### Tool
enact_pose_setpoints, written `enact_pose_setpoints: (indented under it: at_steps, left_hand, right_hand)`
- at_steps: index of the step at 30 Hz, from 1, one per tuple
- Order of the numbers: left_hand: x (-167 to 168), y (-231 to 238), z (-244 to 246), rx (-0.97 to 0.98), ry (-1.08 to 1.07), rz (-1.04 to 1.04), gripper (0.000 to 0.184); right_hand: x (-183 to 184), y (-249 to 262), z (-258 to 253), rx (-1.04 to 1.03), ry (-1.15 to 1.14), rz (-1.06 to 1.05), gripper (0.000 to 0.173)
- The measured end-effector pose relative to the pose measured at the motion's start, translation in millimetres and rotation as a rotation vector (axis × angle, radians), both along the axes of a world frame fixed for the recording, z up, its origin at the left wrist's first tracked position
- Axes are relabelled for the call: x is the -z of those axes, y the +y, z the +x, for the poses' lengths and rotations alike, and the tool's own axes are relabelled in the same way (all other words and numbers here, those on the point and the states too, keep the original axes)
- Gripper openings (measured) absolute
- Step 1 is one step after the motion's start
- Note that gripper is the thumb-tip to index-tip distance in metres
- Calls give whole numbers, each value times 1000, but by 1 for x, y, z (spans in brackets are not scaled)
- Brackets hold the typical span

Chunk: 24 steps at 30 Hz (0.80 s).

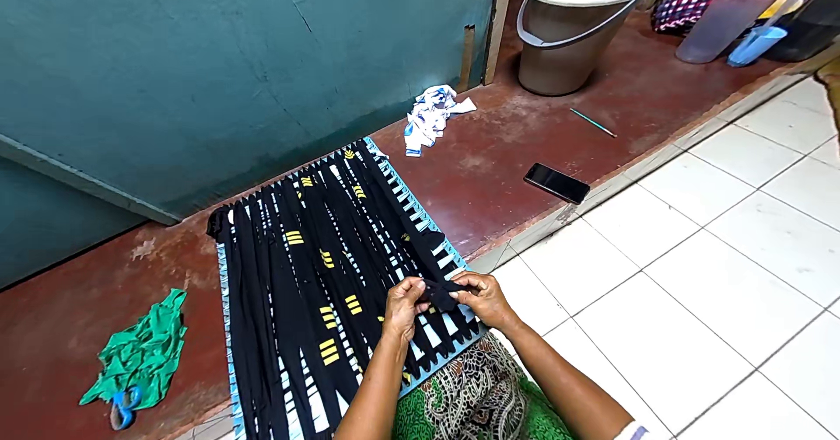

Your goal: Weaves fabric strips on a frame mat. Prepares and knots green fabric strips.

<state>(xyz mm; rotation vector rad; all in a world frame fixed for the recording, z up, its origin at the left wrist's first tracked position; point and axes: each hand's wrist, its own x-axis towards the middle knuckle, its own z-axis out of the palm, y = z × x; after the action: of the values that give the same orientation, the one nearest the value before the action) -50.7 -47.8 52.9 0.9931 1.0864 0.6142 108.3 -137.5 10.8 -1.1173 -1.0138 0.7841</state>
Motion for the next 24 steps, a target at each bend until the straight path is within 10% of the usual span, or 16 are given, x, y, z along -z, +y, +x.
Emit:
enact_pose_setpoints:
  at_steps: [6,13,24]
  left_hand:
    - [8,-10,12,-477,-323,-202,25]
    - [5,-12,-7,202,-133,-7,12]
    - [0,20,15,-483,-646,-84,40]
  right_hand:
    - [-1,-1,-7,33,16,-62,8]
    - [-6,-2,-1,73,25,-125,9]
    - [-15,-11,-6,-81,100,-351,6]
